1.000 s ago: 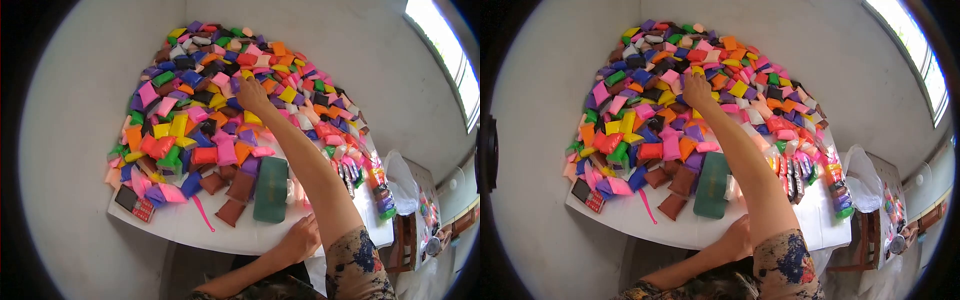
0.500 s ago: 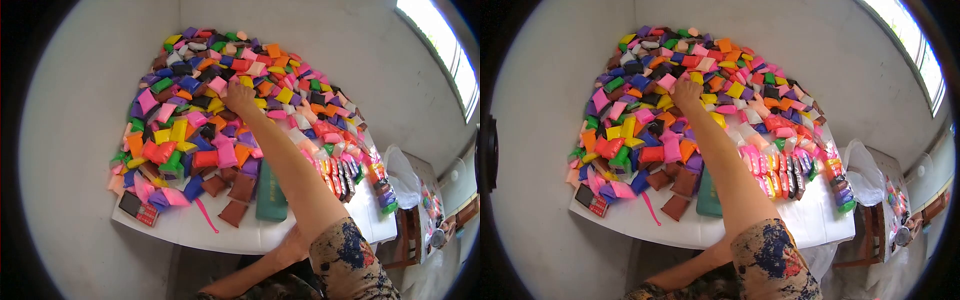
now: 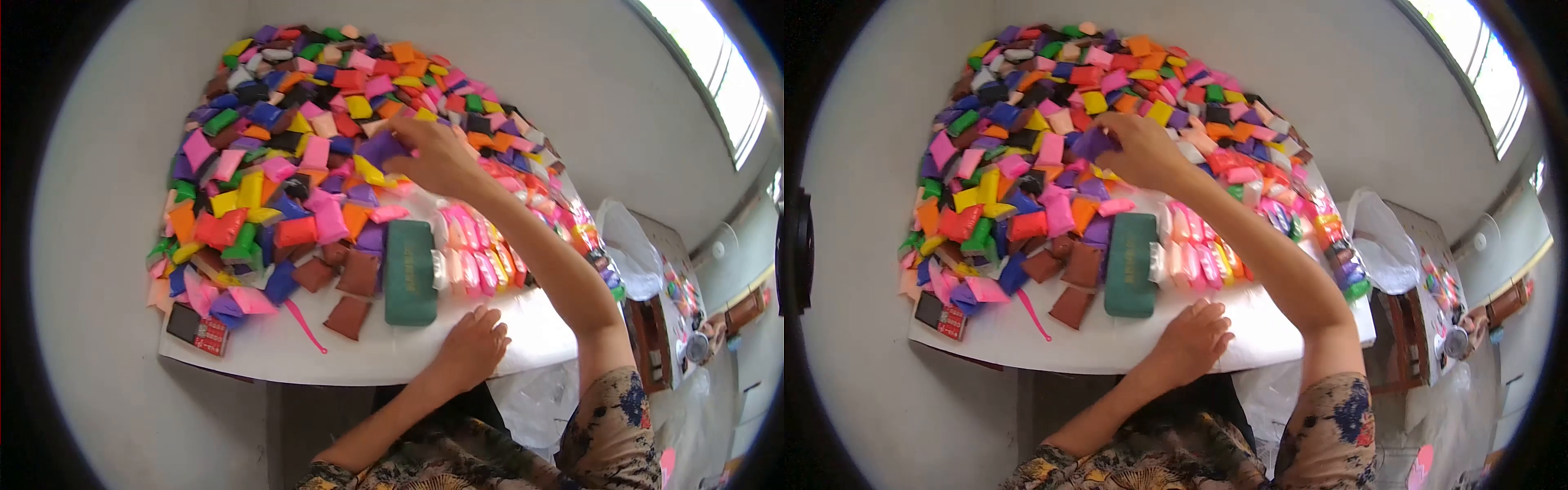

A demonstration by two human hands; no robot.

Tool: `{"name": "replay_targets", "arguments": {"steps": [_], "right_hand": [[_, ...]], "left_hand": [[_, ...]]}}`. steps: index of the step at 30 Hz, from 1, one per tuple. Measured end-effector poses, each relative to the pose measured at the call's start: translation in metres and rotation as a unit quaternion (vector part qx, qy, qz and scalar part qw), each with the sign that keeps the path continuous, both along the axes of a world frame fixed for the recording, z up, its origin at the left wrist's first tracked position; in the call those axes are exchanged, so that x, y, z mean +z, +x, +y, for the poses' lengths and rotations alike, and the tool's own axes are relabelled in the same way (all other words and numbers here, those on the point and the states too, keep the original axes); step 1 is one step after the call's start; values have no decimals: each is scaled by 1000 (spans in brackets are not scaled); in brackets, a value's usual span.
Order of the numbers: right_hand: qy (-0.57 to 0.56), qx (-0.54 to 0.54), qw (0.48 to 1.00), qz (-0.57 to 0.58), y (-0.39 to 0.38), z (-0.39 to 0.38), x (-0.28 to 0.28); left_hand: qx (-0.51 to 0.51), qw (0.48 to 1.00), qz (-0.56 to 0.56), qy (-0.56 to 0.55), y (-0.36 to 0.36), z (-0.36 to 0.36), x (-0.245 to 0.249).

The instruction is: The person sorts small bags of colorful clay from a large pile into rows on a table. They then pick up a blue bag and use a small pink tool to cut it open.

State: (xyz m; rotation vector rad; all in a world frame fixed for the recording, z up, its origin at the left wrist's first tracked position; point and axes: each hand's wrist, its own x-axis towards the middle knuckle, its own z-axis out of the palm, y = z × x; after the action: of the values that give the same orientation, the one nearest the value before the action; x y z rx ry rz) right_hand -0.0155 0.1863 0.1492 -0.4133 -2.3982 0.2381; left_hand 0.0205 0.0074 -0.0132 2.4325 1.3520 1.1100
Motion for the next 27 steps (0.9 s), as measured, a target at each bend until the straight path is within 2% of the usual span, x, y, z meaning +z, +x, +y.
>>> {"name": "replay_targets", "arguments": {"steps": [2, 4, 5, 7, 10, 11, 14, 17, 24, 27], "right_hand": [[-122, 4, 993, 4, 59, -58, 7], [-76, -18, 997, 15, 115, -99, -11], [-19, -41, 999, 29, 138, -112, -26], [74, -96, 992, 36, 176, -132, -57], [130, -196, 971, -28, 215, -147, -109], [88, -201, 973, -78, 226, -151, -123], [1, -177, 977, -123, 239, -157, -137], [-25, -192, 967, -164, 237, -171, -123], [-47, -164, 976, -136, 228, -175, -141], [-53, -169, 974, -139, 226, -175, -140]], "left_hand": [[-13, 1000, -12, -13, -2, -1, 4], [-3, 999, -37, 33, -2, -2, 1], [-15, 999, -50, 5, -4, -3, 4], [-4, 997, -68, 40, -3, 0, 3], [28, 996, -75, 35, -3, -2, 11], [27, 996, -77, 27, -4, -4, 15], [26, 995, -88, 28, -2, -2, 12], [29, 995, -94, 12, -1, -4, 12], [36, 993, -111, 2, -1, -3, 18], [20, 996, -86, -14, 1, -4, 22]]}}
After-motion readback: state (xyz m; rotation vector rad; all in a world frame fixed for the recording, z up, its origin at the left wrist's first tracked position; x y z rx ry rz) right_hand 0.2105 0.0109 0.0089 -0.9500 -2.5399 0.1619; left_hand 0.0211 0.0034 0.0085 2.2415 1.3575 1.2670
